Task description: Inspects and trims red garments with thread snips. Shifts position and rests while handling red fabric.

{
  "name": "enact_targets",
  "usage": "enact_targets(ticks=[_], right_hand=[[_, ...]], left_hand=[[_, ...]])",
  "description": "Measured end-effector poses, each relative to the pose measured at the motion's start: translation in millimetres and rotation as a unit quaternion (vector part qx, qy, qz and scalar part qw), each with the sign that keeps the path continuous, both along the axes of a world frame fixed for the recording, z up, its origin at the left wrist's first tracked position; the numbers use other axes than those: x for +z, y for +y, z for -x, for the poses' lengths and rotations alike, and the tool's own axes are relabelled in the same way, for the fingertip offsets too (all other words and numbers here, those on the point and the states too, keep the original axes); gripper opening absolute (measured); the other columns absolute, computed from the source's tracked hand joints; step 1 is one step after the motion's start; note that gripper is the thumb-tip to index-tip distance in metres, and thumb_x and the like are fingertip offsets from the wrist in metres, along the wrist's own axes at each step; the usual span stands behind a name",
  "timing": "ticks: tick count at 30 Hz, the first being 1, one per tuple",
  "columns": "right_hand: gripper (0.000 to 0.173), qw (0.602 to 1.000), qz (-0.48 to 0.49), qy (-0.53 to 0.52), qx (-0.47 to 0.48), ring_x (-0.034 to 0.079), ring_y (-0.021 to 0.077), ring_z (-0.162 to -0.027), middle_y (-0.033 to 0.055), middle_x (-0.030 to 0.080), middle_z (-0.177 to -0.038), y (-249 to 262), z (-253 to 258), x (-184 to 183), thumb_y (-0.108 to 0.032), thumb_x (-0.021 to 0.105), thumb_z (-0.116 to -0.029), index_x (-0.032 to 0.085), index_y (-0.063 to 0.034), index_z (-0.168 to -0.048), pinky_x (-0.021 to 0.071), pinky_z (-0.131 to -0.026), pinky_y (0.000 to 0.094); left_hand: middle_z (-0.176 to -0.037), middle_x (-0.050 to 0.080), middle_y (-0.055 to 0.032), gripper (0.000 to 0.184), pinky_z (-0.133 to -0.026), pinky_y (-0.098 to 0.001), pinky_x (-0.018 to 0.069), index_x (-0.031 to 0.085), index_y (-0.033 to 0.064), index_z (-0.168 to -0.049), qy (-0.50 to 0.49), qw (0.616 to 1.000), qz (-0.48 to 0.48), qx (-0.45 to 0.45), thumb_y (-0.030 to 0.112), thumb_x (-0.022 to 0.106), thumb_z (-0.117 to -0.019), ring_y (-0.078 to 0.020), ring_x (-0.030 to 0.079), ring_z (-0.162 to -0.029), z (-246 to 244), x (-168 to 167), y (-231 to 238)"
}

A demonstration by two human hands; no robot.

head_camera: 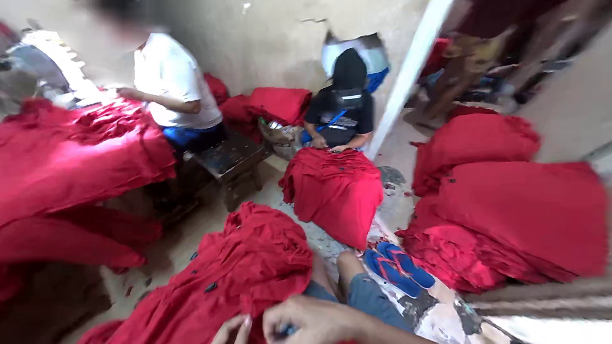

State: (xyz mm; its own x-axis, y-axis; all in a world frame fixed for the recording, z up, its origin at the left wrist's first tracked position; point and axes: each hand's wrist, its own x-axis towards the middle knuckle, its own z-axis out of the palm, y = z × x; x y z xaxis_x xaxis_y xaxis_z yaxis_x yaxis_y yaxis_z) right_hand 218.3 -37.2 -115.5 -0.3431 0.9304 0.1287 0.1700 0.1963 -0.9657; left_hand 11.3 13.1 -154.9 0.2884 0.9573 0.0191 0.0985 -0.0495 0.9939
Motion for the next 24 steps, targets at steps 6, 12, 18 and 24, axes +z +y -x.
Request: enact_targets(ticks=[6, 12, 18, 24], right_hand=[[0.039, 0.985, -0.006, -0.128, -0.113, 0.065, 0.0168, -0.072, 0.0054, 0.065, -0.086, 9, -12, -14, -0.04, 0.043, -0.1088, 0.058, -0.0069, -0.123, 0.0563, -0.063, 0.0405], [0.036, 0.952, -0.108, -0.246, -0.144, 0.064, 0.0146, -0.06, -0.0013, 0.063, -0.072, 13, 0, -22, -0.046, 0.052, -0.1035, 0.061, -0.012, -0.111, 0.0536, -0.051, 0.036], [0.034, 0.937, -0.077, -0.322, -0.108, 0.064, 0.0223, -0.059, 0.0026, 0.061, -0.067, 17, 11, -12, -0.043, 0.051, -0.103, 0.061, -0.0107, -0.107, 0.0523, -0.052, 0.0436], [0.031, 0.929, -0.072, -0.353, -0.084, 0.065, 0.0222, -0.059, 0.0017, 0.06, -0.065, 23, 13, -10, -0.042, 0.051, -0.1033, 0.06, -0.0119, -0.105, 0.0519, -0.052, 0.0423]], left_hand=[[-0.09, 0.073, -0.0014, 0.012, -0.075, -0.0244, 0.0581, 0.072, 0.0007, -0.103, -0.024, 0.998, -0.019, 0.046, 0.006, 0.062, -0.098, -0.0062, 0.068, -0.08, 2, -1, 2], [-0.087, 0.068, 0.0003, 0.017, -0.067, -0.021, 0.052, 0.071, 0.0029, -0.104, -0.03, 0.998, -0.031, 0.045, 0.009, 0.055, -0.1031, -0.0043, 0.061, -0.073, 0, -6, 0], [-0.09, 0.07, 0.0004, 0.019, -0.069, -0.0208, 0.0528, 0.072, 0.0034, -0.104, -0.023, 0.998, -0.048, 0.041, 0.011, 0.054, -0.1039, -0.0042, 0.062, -0.075, -1, 0, -3], [-0.096, 0.073, -0.0003, 0.019, -0.077, -0.0231, 0.0561, 0.074, 0.0043, -0.104, -0.016, 0.999, -0.045, 0.027, 0.011, 0.056, -0.1033, -0.0054, 0.067, -0.084, -2, 0, -4]])
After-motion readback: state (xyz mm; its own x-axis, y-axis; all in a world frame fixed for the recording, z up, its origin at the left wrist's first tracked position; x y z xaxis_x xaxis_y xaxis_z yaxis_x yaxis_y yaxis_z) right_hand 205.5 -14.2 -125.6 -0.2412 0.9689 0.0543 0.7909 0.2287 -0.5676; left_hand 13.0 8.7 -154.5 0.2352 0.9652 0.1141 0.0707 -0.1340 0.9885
